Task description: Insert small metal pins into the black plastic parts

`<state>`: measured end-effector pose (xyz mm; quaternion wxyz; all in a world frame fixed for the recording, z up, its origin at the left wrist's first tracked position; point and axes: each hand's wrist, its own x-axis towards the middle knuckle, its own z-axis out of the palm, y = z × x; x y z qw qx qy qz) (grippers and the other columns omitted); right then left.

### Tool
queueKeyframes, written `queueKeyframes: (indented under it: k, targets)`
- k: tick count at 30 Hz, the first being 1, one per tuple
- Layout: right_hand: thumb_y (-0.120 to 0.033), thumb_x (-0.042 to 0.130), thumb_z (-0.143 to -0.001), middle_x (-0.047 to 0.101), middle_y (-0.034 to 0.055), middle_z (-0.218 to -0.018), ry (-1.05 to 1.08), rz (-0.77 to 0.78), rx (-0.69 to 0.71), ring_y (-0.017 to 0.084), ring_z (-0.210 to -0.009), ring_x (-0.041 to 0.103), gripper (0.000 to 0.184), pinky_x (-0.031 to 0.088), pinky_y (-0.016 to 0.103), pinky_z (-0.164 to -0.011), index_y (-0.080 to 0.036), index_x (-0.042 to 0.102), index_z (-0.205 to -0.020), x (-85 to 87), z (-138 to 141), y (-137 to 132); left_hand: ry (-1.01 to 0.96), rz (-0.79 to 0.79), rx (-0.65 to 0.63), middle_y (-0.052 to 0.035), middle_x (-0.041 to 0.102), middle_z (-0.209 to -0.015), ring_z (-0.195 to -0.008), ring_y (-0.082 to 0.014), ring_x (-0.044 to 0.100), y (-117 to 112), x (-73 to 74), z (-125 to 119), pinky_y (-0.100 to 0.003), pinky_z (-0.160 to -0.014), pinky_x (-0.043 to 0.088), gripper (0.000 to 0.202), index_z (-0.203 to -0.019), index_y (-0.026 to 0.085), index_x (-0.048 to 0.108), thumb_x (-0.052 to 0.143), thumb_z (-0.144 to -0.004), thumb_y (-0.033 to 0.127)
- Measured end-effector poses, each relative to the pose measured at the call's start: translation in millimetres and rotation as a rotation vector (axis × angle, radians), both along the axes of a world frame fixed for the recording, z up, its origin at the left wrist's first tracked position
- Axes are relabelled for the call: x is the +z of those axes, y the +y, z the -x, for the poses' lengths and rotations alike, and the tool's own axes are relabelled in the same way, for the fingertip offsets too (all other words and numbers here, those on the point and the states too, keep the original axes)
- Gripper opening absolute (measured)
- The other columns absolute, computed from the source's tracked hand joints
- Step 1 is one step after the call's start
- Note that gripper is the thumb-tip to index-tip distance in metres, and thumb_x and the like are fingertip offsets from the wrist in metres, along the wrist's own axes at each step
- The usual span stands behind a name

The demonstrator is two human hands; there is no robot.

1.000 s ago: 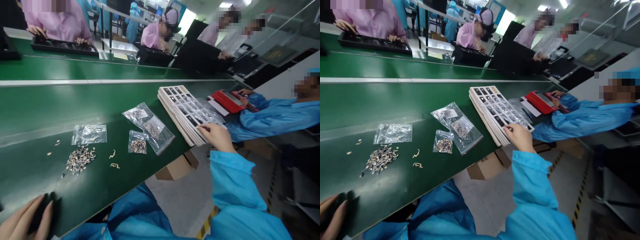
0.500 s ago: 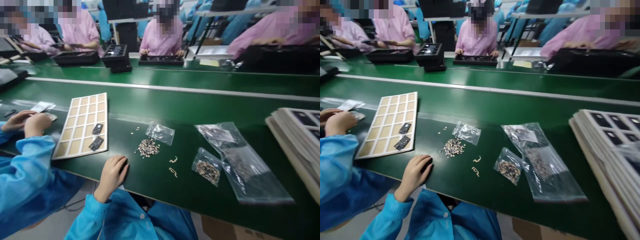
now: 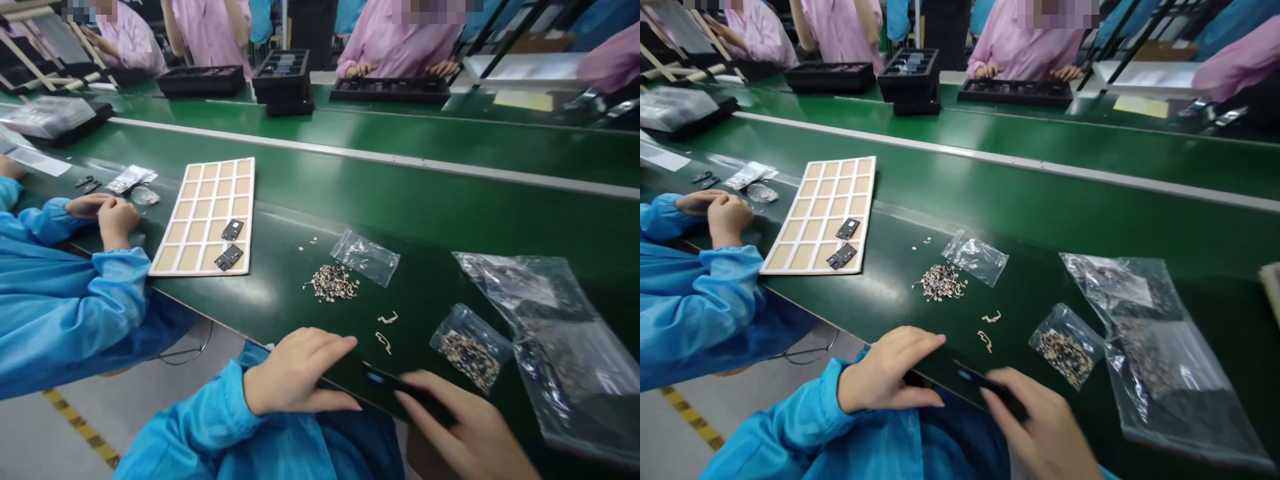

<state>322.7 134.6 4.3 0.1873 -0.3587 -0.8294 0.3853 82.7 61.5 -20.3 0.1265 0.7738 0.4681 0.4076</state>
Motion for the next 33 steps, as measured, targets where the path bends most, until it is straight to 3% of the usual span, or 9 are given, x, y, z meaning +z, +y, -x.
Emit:
queueKeyframes:
  k: [4,7,9,11,14,19,24,28,33]
  targets:
    - [-0.026,0.050,-0.091,0.068,0.0031,-0.073,0.084,0.062,0.171,0.017,-0.061,0.063,0.017,0.051,0.026,-0.055,-0.021,0.064,-0.083,-3.9,60,-7,-0.069,0.282,-0.079,-0.0078,0.072,-0.088,-0.074,-0.0164,0.069,-5,9.9,9,-0.025,-0.067,0.054,0.029,-0.114,0.015,0.058,0.047,-0.097,0.036]
    - [-0.028,0.053,-0.092,0.069,0.0046,-0.078,0.050,0.014,0.176,0.016,-0.064,0.063,0.015,0.051,0.026,-0.056,-0.020,0.065,-0.092,-3.9,72,8,-0.198,0.466,0.000,-0.0029,0.071,-0.080,-0.068,-0.0129,0.067,-8,6.4,32,-0.020,-0.061,0.050,0.013,-0.094,0.016,0.062,0.053,-0.093,0.026]
    - [-0.029,0.052,-0.094,0.070,0.0064,-0.084,0.002,-0.184,0.128,0.018,-0.071,0.064,0.016,0.051,0.028,-0.061,-0.019,0.065,-0.096,-6.2,74,24,-0.268,0.519,0.078,-0.0016,0.069,-0.075,-0.063,-0.0124,0.065,-8,-0.8,44,-0.020,-0.057,0.049,0.009,-0.093,0.016,0.061,0.053,-0.091,0.021]
    - [-0.027,0.050,-0.097,0.070,0.0081,-0.090,-0.080,-0.463,0.125,0.020,-0.078,0.064,0.018,0.049,0.031,-0.067,-0.018,0.065,-0.096,-11.7,82,42,-0.365,0.538,0.110,-0.0003,0.067,-0.069,-0.059,-0.0125,0.064,-7,-10.2,51,-0.020,-0.053,0.048,0.020,-0.109,0.016,0.058,0.052,-0.091,0.020]
    - [-0.019,0.051,-0.095,0.069,0.0087,-0.092,-0.287,-0.775,0.266,0.021,-0.080,0.061,0.016,0.043,0.032,-0.066,-0.015,0.066,-0.091,-22.4,109,63,-0.510,0.529,0.120,-0.0006,0.068,-0.068,-0.055,-0.0123,0.065,-4,-23.2,56,-0.021,-0.054,0.051,0.032,-0.124,0.015,0.054,0.050,-0.093,0.023]
    - [-0.004,0.051,-0.088,0.063,0.0072,-0.077,-0.461,-1.007,0.467,0.021,-0.072,0.054,0.021,0.034,0.033,-0.063,-0.014,0.066,-0.079,-30.7,155,76,-0.575,0.505,0.160,-0.0050,0.070,-0.075,-0.055,-0.0118,0.066,-3,-32.1,57,-0.021,-0.055,0.053,0.025,-0.104,0.013,0.068,0.050,-0.094,0.028]
    - [0.002,0.049,-0.082,0.057,0.0061,-0.064,-0.393,-1.126,0.576,0.020,-0.063,0.051,0.029,0.032,0.033,-0.058,-0.016,0.061,-0.063,-31.9,165,77,-0.600,0.495,0.146,-0.0035,0.069,-0.068,-0.055,-0.0113,0.065,-3,-31.6,58,-0.021,-0.057,0.051,0.023,-0.097,0.013,0.070,0.050,-0.094,0.024]
    - [-0.006,0.047,-0.089,0.062,0.0053,-0.068,-0.203,-0.932,0.356,0.018,-0.062,0.053,0.029,0.035,0.032,-0.058,-0.017,0.063,-0.067,-33.1,159,82,-0.569,0.441,0.146,-0.0026,0.065,-0.065,-0.060,-0.0119,0.063,-2,-32.3,60,-0.022,-0.059,0.049,0.025,-0.098,0.014,0.071,0.047,-0.094,0.020]
    - [-0.030,0.060,-0.082,0.065,0.0032,-0.073,0.304,0.049,-0.222,0.015,-0.062,0.055,0.014,0.041,0.028,-0.056,-0.019,0.067,-0.077,-32.4,148,97,-0.531,0.417,0.162,-0.0039,0.064,-0.070,-0.066,-0.0124,0.062,0,-32.1,60,-0.023,-0.063,0.049,0.030,-0.102,0.013,0.070,0.042,-0.094,0.017]
